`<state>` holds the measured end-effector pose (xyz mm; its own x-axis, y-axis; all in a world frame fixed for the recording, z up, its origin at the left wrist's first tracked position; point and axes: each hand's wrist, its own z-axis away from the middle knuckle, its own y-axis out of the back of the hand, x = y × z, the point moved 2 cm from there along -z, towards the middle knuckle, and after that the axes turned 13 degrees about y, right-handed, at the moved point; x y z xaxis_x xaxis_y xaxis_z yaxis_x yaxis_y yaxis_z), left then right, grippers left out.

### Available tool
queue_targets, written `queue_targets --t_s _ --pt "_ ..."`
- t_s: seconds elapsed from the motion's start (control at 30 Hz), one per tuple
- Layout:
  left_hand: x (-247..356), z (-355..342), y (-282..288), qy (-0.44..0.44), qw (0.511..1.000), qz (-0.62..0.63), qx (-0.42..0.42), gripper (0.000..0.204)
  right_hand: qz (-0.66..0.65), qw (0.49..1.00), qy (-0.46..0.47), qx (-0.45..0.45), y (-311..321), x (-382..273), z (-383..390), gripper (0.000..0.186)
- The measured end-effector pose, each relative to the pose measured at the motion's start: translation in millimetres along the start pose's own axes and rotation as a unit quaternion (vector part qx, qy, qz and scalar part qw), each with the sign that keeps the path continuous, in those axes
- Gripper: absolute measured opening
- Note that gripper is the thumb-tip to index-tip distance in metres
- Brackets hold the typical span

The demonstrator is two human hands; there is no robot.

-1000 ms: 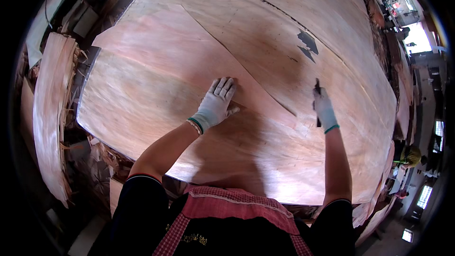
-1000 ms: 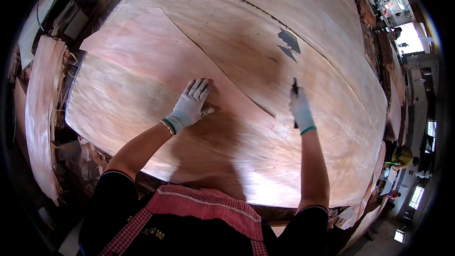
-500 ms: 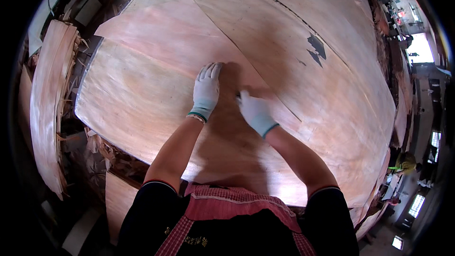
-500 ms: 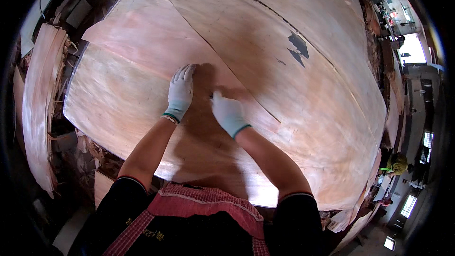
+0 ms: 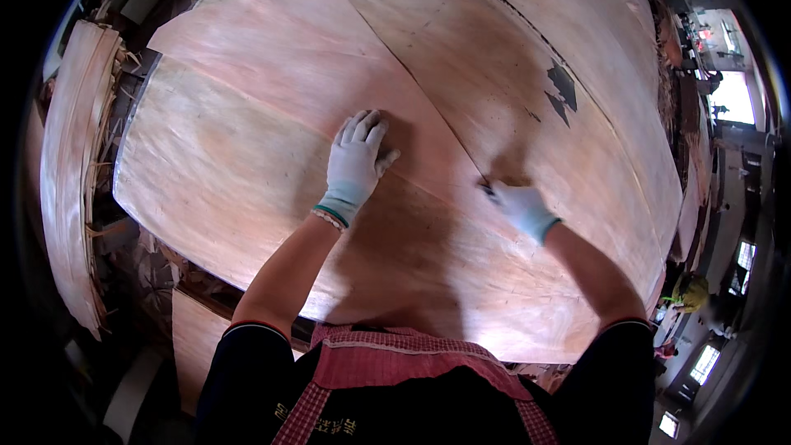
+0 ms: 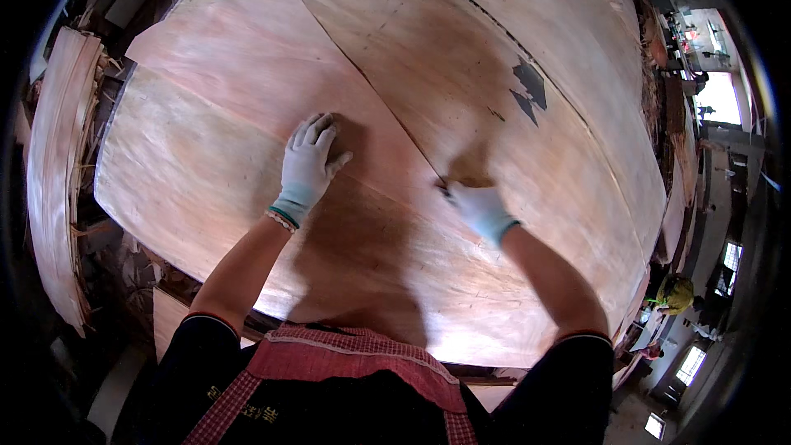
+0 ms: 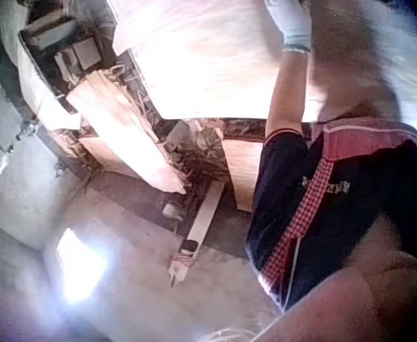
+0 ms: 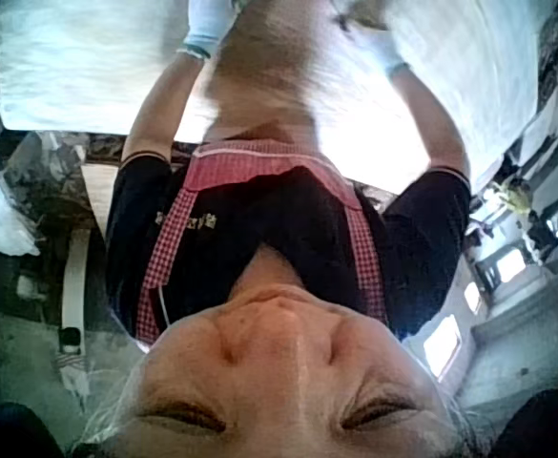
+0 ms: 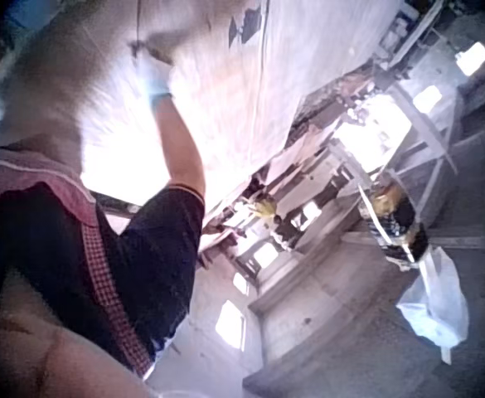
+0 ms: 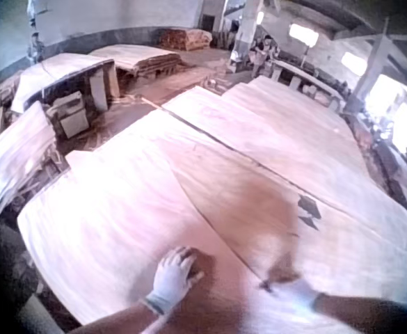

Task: The person prepares wood veneer by applying tape to a sheet, cutting around a template with a utility knife, and peeling away excess material. The person then picks up the cut veneer sheet and moves it to another stack in the workshop.

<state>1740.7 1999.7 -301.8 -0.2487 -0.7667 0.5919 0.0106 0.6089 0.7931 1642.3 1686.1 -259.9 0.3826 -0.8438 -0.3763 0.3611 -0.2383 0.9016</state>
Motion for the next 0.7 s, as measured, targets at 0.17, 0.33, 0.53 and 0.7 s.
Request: queue_targets --t_s 0.17,0.33,0.53,0.7 --pt "2.5 -3.3 2.8 -0.001 1.0 0.01 0.004 0.055 0.074 0.996 0.049 -0.001 16.6 -28.4 -79.9 0.022" --pt "5.4 -6.0 1.8 0.024 0.998 0.047 -0.019 0.061 0.239 0.949 0.2 -0.053 -10.5 -91.7 -188.0 0.007" --pt "4.7 -3.2 1.3 -0.009 1.0 -0.002 0.008 0.056 0.128 0.988 -0.07 0.059 -39.0 -64.8 -45.0 0.016" --pt "5.8 -2.9 1.0 -0.012 1.0 -0.012 -0.011 0.061 0.021 0.973 -0.196 0.122 -56.4 -67.9 40.6 0.021"
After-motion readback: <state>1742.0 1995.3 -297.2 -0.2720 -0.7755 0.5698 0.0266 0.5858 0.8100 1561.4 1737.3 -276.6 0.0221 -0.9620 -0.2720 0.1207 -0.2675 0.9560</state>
